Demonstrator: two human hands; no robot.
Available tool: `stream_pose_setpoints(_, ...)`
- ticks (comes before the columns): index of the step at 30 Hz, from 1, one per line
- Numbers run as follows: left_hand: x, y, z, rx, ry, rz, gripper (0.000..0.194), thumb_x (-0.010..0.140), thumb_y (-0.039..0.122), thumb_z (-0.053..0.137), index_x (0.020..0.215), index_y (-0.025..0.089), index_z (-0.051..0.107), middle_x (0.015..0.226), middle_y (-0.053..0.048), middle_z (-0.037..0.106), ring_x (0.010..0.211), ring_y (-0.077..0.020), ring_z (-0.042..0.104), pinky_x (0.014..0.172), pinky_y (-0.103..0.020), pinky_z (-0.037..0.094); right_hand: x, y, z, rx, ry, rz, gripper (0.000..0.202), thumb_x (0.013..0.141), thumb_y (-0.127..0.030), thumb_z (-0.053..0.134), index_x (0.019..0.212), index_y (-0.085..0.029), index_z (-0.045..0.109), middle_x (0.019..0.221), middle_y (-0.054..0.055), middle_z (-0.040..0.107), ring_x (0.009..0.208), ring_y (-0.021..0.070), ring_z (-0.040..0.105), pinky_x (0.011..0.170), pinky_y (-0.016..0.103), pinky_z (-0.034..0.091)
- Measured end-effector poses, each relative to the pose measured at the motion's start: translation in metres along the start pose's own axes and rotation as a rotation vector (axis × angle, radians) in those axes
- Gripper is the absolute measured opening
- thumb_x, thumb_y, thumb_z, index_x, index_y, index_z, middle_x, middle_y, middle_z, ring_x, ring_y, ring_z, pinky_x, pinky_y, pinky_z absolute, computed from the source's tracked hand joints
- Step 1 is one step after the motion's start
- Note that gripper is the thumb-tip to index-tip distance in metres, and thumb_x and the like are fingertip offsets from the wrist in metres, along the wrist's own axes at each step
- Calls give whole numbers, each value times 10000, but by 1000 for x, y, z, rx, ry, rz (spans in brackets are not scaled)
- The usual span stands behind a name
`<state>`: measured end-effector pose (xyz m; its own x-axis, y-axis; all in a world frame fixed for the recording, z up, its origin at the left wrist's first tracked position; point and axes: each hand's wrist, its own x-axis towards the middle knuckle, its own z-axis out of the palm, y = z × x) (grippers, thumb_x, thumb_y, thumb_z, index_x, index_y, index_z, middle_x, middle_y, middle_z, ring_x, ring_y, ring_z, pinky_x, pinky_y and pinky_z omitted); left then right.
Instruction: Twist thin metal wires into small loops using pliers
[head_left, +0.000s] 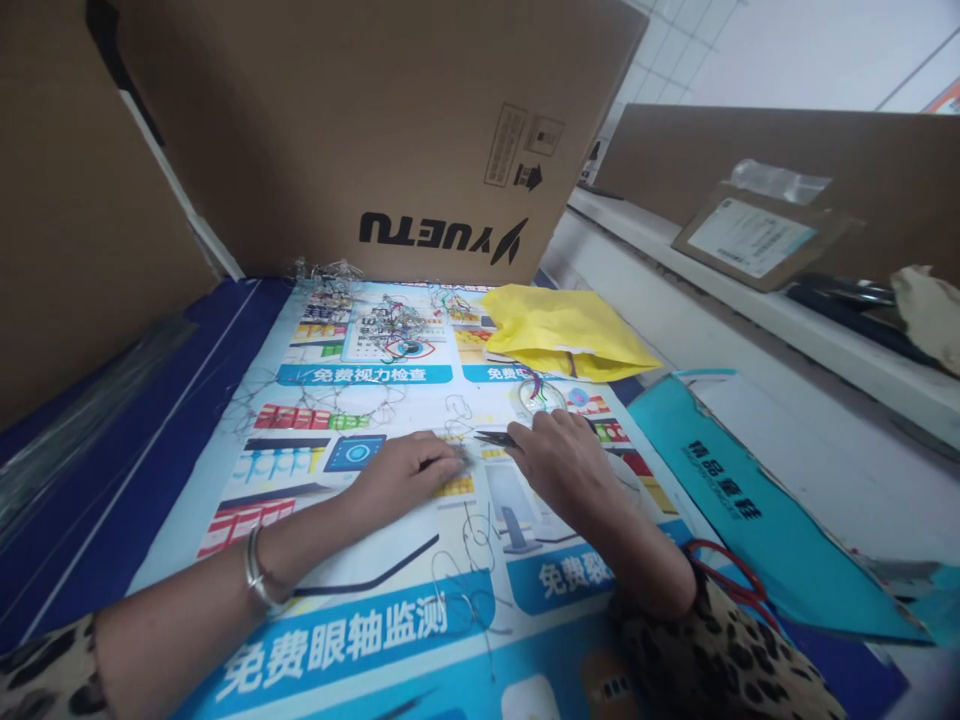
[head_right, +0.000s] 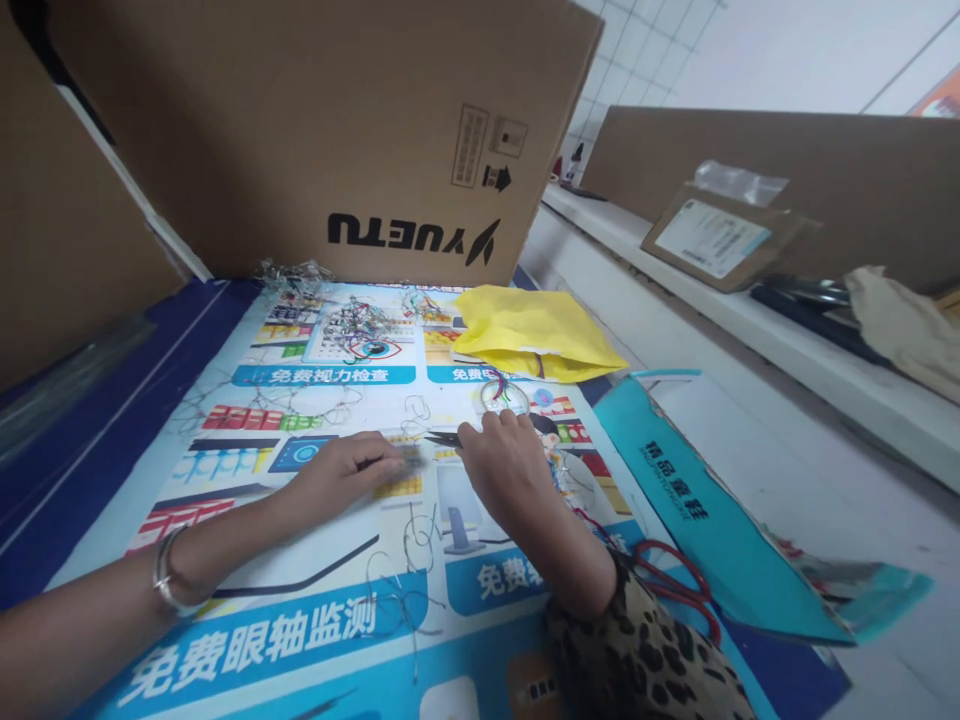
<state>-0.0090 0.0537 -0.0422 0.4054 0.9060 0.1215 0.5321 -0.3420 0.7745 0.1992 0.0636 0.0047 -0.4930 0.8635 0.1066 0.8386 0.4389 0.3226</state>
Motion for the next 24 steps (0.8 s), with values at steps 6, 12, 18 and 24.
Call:
stream_pose_setpoints(6,21,-3,7,124,11,-99,260,852,368,454,771,219,652,802,-12,637,765,-168,578,667,-271,422,-16,6,-8,13,-3,31,229,894,-335,443,877,-190,619,778,79,592,763,202,485,657,312,259)
stream_pose_setpoints(12,13,-6,3,160,44,-87,224,835,298,494,1006,217,612,943,-34,619,846,-172,583,736,-283,444,-25,-1,-4,70,-42,-10,162,855,-321,515,900,-206,619,784,61,600,766,206,498,660,314,263)
stream_pose_setpoints(18,3,-7,-2,227,-40,-14,163,815,254,532,954,231,613,1031,-20,600,932,-176,571,796,-290,448,-31,-8,10,69,-53,-44,117,829,-177,491,809,-210,601,751,50,588,748,200,483,660,317,251)
stream_pose_setpoints(24,11,-9,4,323,-43,-9,194,833,306,521,992,233,605,1042,-23,588,912,-179,579,779,-289,454,-25,-12,13,36,-31,-19,172,840,-120,431,830,-191,587,767,69,580,770,216,491,667,335,256)
